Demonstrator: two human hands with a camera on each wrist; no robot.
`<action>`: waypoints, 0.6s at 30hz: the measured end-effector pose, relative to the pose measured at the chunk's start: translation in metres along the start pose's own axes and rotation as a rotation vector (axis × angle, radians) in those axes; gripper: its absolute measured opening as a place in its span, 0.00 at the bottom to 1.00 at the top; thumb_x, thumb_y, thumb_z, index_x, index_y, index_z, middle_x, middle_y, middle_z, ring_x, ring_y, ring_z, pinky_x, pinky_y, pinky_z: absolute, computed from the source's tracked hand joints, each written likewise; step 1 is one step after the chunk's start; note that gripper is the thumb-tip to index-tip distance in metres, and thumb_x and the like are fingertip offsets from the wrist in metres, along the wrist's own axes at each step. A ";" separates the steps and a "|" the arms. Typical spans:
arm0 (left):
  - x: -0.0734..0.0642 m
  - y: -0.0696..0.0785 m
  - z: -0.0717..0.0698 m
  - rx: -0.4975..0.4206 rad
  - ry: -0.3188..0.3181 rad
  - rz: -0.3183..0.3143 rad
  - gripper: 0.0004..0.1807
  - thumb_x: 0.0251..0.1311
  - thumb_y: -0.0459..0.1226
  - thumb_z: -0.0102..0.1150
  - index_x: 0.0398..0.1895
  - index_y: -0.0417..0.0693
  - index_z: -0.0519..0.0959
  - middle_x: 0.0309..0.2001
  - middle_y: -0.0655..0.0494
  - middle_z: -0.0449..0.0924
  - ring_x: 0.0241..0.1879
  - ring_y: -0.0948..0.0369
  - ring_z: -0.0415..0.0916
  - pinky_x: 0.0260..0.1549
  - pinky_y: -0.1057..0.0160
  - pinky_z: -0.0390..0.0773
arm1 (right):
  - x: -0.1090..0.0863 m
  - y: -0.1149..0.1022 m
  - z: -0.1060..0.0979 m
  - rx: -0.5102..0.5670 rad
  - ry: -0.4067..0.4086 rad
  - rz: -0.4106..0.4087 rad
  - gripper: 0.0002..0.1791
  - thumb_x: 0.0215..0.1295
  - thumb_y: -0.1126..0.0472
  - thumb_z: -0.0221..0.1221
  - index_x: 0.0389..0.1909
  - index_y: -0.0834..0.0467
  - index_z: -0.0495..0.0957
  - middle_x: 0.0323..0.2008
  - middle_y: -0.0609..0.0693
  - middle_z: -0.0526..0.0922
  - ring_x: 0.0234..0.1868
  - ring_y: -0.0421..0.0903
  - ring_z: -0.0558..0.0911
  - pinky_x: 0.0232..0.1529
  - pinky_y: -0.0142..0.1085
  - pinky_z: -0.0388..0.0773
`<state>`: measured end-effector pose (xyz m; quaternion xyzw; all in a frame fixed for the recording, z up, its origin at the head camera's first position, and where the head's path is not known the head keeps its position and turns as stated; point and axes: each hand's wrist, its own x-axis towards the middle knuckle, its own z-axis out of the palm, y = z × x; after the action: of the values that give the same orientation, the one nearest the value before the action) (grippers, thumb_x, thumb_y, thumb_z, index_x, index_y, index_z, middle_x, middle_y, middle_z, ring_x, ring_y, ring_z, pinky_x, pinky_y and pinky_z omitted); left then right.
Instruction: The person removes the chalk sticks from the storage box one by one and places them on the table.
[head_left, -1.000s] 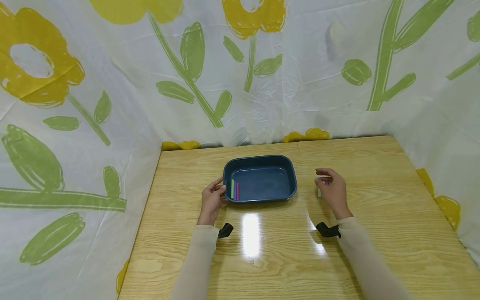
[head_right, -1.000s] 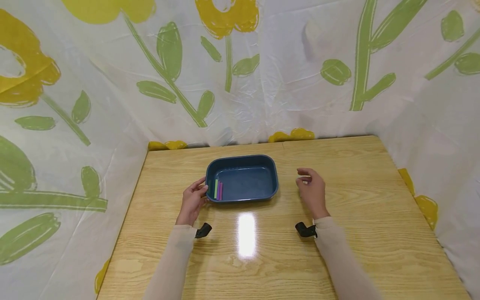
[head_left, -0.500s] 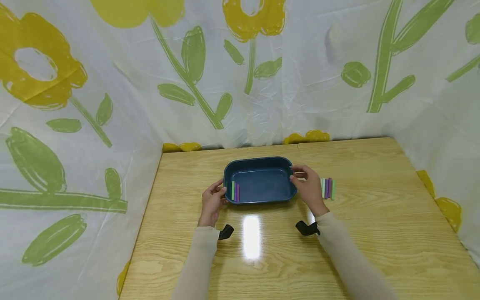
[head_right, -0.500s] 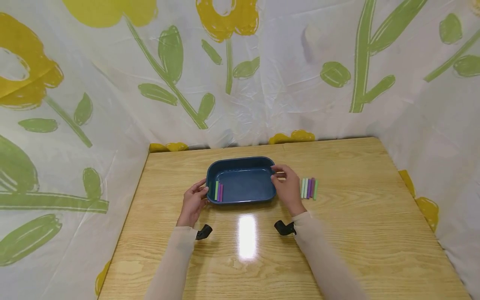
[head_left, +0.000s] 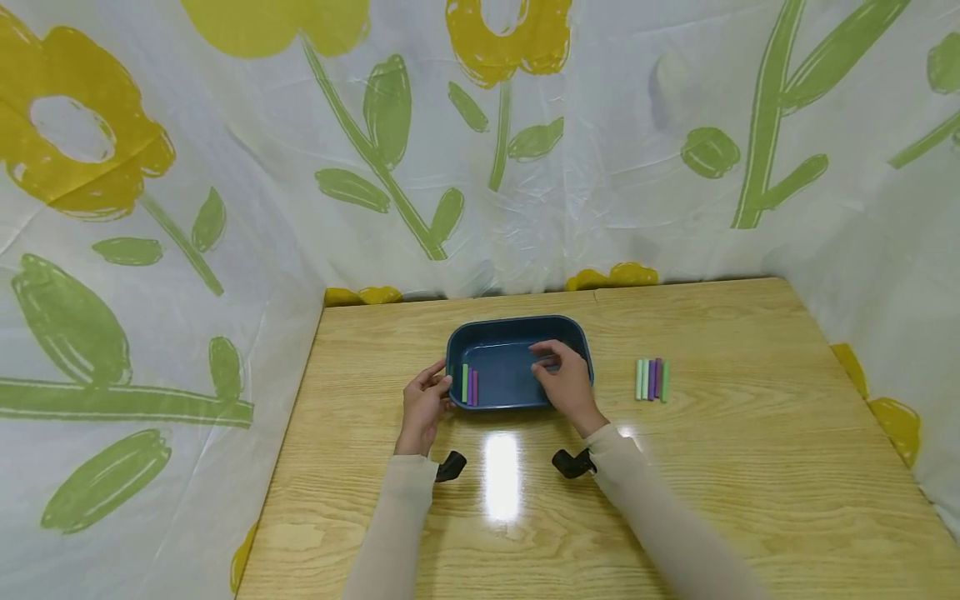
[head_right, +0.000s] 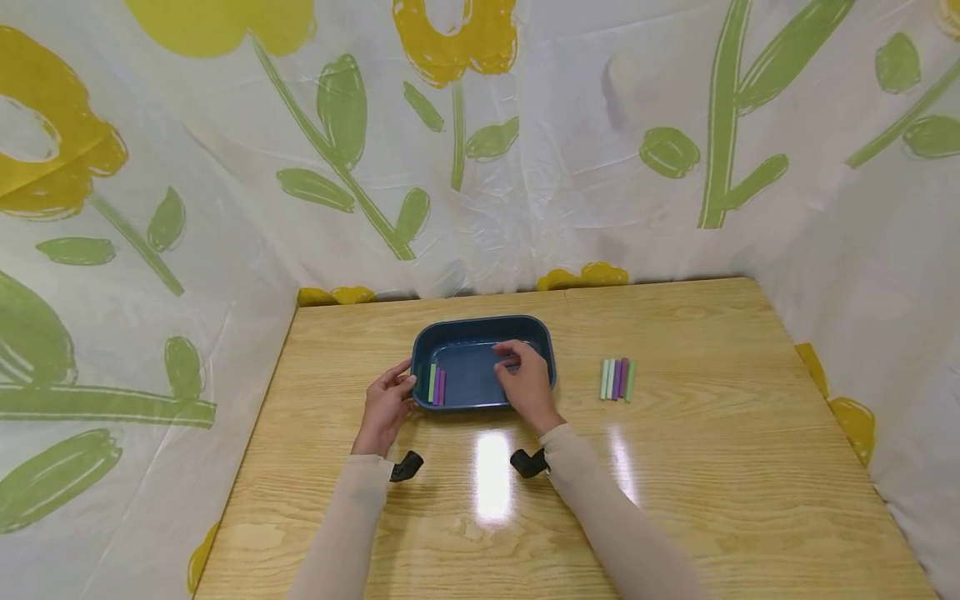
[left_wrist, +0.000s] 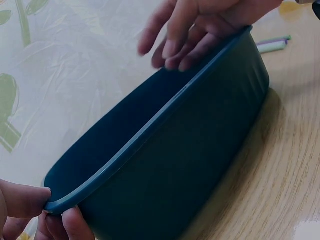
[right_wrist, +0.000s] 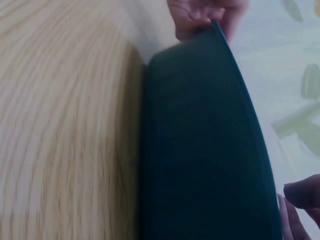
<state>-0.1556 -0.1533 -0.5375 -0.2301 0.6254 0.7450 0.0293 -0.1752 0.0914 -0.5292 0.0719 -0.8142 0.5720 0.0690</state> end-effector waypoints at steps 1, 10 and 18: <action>0.000 0.000 0.000 0.000 0.003 0.001 0.22 0.75 0.27 0.57 0.70 0.40 0.78 0.42 0.53 0.72 0.32 0.62 0.75 0.28 0.69 0.77 | 0.000 -0.001 0.004 -0.001 -0.009 -0.002 0.16 0.66 0.78 0.65 0.53 0.68 0.83 0.51 0.64 0.86 0.46 0.60 0.87 0.45 0.48 0.88; 0.001 -0.001 0.000 -0.010 0.001 -0.002 0.21 0.76 0.27 0.57 0.69 0.40 0.79 0.41 0.54 0.73 0.33 0.61 0.75 0.29 0.68 0.78 | 0.006 -0.006 0.032 -0.017 -0.024 -0.012 0.15 0.65 0.77 0.66 0.52 0.67 0.84 0.48 0.62 0.87 0.44 0.58 0.88 0.44 0.48 0.87; 0.000 0.000 -0.001 -0.024 -0.012 -0.003 0.21 0.76 0.27 0.56 0.70 0.39 0.78 0.41 0.54 0.73 0.32 0.62 0.75 0.29 0.68 0.78 | 0.012 -0.010 0.049 -0.017 -0.034 0.010 0.15 0.65 0.77 0.65 0.51 0.66 0.85 0.48 0.62 0.88 0.45 0.58 0.88 0.47 0.50 0.86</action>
<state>-0.1553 -0.1539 -0.5374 -0.2267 0.6159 0.7539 0.0314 -0.1863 0.0413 -0.5337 0.0770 -0.8204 0.5641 0.0528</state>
